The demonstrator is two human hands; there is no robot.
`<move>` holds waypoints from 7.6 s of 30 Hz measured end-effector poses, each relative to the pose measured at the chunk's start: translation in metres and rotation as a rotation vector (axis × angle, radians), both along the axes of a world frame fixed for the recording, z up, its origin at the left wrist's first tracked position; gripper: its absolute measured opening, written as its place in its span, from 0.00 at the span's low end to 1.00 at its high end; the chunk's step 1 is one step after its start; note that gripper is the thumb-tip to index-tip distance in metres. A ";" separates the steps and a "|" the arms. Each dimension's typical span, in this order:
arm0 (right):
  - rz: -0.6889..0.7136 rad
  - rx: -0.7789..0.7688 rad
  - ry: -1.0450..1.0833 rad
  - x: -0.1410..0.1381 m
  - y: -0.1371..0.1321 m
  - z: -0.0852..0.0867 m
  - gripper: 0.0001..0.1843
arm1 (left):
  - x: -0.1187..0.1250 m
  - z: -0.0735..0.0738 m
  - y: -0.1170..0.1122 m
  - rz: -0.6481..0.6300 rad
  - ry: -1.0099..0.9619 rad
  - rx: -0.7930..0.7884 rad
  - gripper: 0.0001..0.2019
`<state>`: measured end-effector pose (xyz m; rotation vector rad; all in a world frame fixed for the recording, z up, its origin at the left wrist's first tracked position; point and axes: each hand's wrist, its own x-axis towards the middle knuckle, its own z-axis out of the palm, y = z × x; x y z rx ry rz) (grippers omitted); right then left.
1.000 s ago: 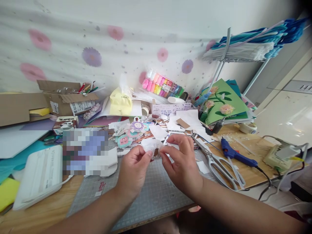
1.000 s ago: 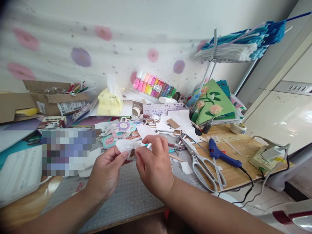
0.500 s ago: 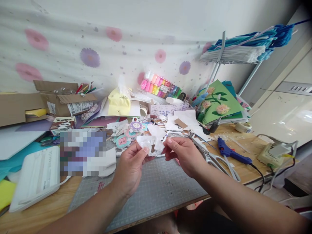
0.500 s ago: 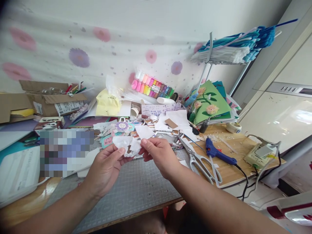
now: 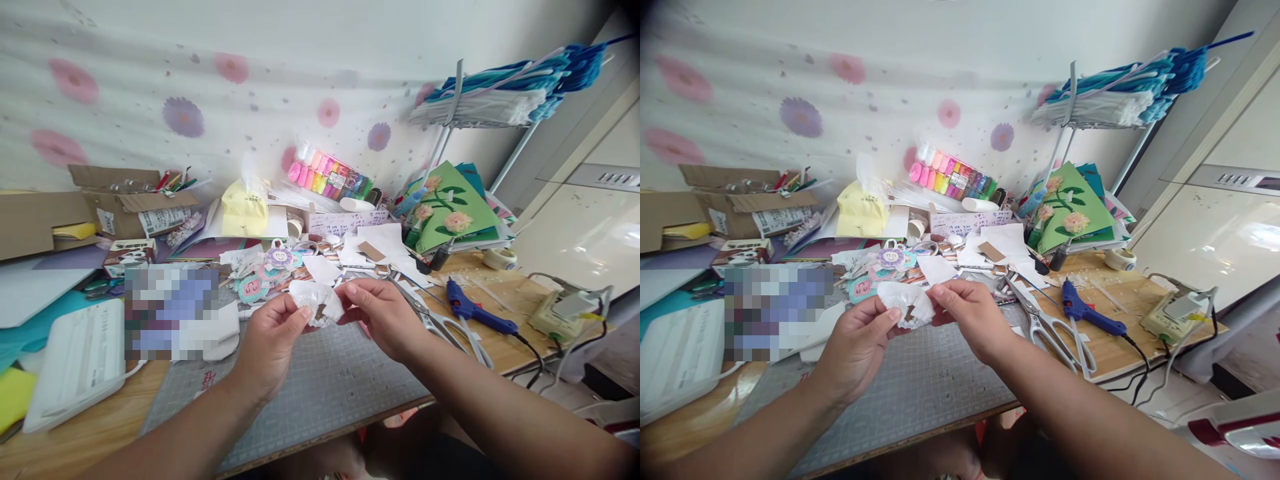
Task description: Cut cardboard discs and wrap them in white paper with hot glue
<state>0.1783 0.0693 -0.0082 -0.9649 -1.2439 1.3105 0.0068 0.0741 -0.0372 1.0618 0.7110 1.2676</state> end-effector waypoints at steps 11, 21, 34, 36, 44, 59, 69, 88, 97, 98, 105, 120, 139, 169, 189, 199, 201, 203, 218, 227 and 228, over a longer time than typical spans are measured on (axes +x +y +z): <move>0.031 -0.110 0.113 -0.001 -0.002 -0.003 0.13 | 0.001 0.008 -0.002 -0.044 0.082 -0.075 0.11; 0.123 -0.109 0.063 0.007 -0.006 0.006 0.18 | -0.002 0.006 0.001 -0.098 0.106 -0.047 0.12; 0.114 -0.171 -0.010 0.009 -0.005 0.006 0.15 | -0.003 0.006 0.001 -0.148 0.256 -0.023 0.12; 0.125 -0.166 -0.045 0.011 -0.004 0.007 0.15 | -0.004 0.005 0.002 -0.157 0.289 -0.010 0.12; 0.263 -0.253 0.049 0.012 0.001 -0.005 0.19 | -0.005 0.007 0.001 -0.236 0.394 0.055 0.12; 0.354 -0.258 -0.052 0.016 0.006 -0.006 0.24 | -0.005 0.009 0.001 -0.322 0.578 0.101 0.10; 0.302 -0.220 -0.273 0.009 0.004 -0.003 0.19 | -0.006 0.010 0.000 -0.296 0.745 0.098 0.09; 0.199 0.068 -0.696 0.012 0.000 0.010 0.08 | -0.004 0.003 0.003 -0.386 0.370 -0.087 0.13; 0.297 -0.079 -0.487 0.016 0.001 0.008 0.17 | -0.003 0.009 0.003 -0.277 0.472 0.006 0.09; 0.299 -0.070 -0.505 0.016 0.001 0.008 0.15 | -0.003 0.009 0.002 -0.264 0.482 0.015 0.09; 0.258 0.092 -0.739 0.013 -0.003 0.010 0.08 | -0.002 0.006 0.003 -0.370 0.350 -0.129 0.10; 0.135 0.217 -0.904 0.003 -0.003 0.000 0.05 | -0.001 0.006 0.003 -0.170 0.641 0.101 0.10; 0.161 0.103 -0.685 0.007 0.001 -0.003 0.06 | 0.000 0.006 0.003 -0.137 0.686 0.141 0.11; 0.187 -0.002 -0.187 0.034 -0.050 0.017 0.08 | 0.025 0.036 -0.065 -0.083 0.118 -0.132 0.09; -0.005 0.233 -0.556 0.014 -0.058 0.027 0.03 | 0.022 0.029 -0.077 0.333 0.486 0.216 0.06; 0.053 0.304 -0.560 -0.009 -0.063 0.029 0.10 | -0.002 0.027 -0.081 0.461 0.542 0.291 0.05; -0.025 0.319 -0.627 -0.019 -0.067 0.031 0.09 | -0.005 0.028 -0.085 0.525 0.597 0.340 0.05; -0.092 0.322 -0.668 -0.029 -0.070 0.032 0.08 | -0.006 0.029 -0.089 0.577 0.643 0.396 0.04; -0.115 0.300 -0.656 -0.045 -0.062 0.027 0.13 | -0.018 0.025 -0.087 0.441 0.510 0.259 0.04; 0.115 0.055 -0.296 -0.021 -0.049 0.023 0.12 | -0.016 0.021 -0.077 0.382 0.418 0.153 0.06; 0.114 0.056 -0.292 -0.019 -0.048 0.021 0.11 | -0.015 0.021 -0.078 0.377 0.424 0.153 0.06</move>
